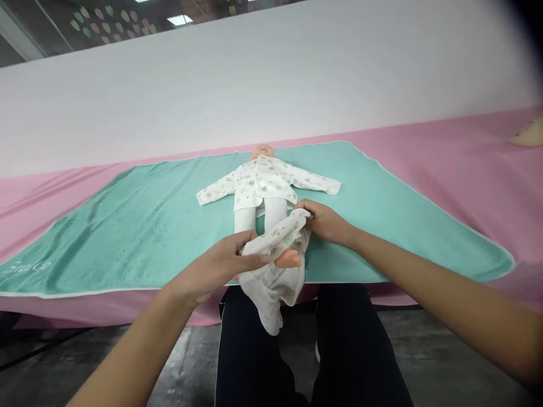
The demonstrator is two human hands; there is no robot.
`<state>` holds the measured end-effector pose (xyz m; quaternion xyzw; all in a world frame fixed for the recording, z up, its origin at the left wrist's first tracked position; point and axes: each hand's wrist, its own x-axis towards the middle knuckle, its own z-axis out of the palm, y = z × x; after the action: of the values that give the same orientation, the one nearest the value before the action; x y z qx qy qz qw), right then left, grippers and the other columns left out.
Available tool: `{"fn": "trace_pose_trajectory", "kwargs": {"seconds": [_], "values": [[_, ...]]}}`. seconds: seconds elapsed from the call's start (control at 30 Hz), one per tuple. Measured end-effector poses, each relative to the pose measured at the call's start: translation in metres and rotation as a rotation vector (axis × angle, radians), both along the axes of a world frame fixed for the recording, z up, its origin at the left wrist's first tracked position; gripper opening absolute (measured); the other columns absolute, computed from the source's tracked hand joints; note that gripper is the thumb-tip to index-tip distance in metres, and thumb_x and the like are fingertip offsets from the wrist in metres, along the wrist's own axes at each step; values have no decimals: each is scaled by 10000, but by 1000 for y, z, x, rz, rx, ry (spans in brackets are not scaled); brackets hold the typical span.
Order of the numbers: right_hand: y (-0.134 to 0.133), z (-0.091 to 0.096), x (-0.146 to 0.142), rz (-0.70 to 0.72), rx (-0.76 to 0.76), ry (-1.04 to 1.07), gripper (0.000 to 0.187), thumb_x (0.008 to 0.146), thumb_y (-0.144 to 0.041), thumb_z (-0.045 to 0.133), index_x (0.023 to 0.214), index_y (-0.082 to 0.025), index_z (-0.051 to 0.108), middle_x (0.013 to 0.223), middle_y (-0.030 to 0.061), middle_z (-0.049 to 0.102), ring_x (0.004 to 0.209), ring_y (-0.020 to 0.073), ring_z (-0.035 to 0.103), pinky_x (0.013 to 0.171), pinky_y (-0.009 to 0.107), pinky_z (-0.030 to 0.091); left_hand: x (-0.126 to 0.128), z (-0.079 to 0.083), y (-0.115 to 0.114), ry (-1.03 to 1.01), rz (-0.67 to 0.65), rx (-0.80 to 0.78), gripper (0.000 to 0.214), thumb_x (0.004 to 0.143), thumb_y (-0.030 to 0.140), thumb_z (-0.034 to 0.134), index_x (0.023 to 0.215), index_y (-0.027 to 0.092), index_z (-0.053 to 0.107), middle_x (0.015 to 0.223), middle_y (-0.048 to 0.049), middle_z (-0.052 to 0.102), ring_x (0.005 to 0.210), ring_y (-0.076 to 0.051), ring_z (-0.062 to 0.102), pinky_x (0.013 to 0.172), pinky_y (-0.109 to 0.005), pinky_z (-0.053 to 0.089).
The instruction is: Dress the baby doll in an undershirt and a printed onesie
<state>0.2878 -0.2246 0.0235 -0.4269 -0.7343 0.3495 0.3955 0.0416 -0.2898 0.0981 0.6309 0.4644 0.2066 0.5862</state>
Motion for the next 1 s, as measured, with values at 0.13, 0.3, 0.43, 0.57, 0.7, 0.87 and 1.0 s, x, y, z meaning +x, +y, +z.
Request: {"fn": "trace_pose_trajectory", "kwargs": {"seconds": [0.13,0.3,0.43,0.57,0.7,0.87,1.0], "values": [[12,-2,1,4,66,-65,79,774,-218,483,834,-186,524,780,-20,547,690,123,448,642,247,352,-15,18,2,-184,41,-74,147,764,311,641,790,176,589,726,-16,563,618,-125,534,516,-219,384],[23,-13,7,40,58,-91,153,805,-296,521,900,-178,541,820,-1,551,721,138,461,661,261,364,-39,37,40,-569,401,144,125,768,183,607,678,192,520,613,25,503,568,-95,498,506,-199,397],[26,-16,5,222,-21,29,256,800,-320,555,1022,-194,577,999,36,586,887,182,520,774,311,413,-22,31,70,-753,392,200,226,681,80,603,859,215,572,679,22,576,625,-120,551,563,-218,441],[32,-23,10,280,-103,211,296,710,-179,589,999,-212,642,1011,21,632,970,200,546,867,344,409,20,16,84,-571,36,160,320,689,96,627,988,204,593,731,9,589,608,-108,544,565,-216,424],[34,-15,19,179,-230,535,250,696,-200,609,940,-200,663,880,10,654,847,175,580,780,311,438,46,14,91,-375,-176,107,353,763,166,602,1113,211,601,721,5,552,613,-96,518,558,-212,390],[36,27,5,306,-320,535,307,807,-455,577,891,-165,632,881,37,638,776,141,566,680,258,433,49,24,96,-264,-289,106,471,767,163,579,1232,234,554,813,-25,614,746,-149,576,672,-267,427],[46,44,-5,290,-284,622,262,741,-359,679,684,-169,509,612,-50,504,535,70,440,498,191,325,23,30,106,-151,-289,74,453,764,227,606,1215,236,563,925,-59,656,835,-204,612,693,-292,455]]}}
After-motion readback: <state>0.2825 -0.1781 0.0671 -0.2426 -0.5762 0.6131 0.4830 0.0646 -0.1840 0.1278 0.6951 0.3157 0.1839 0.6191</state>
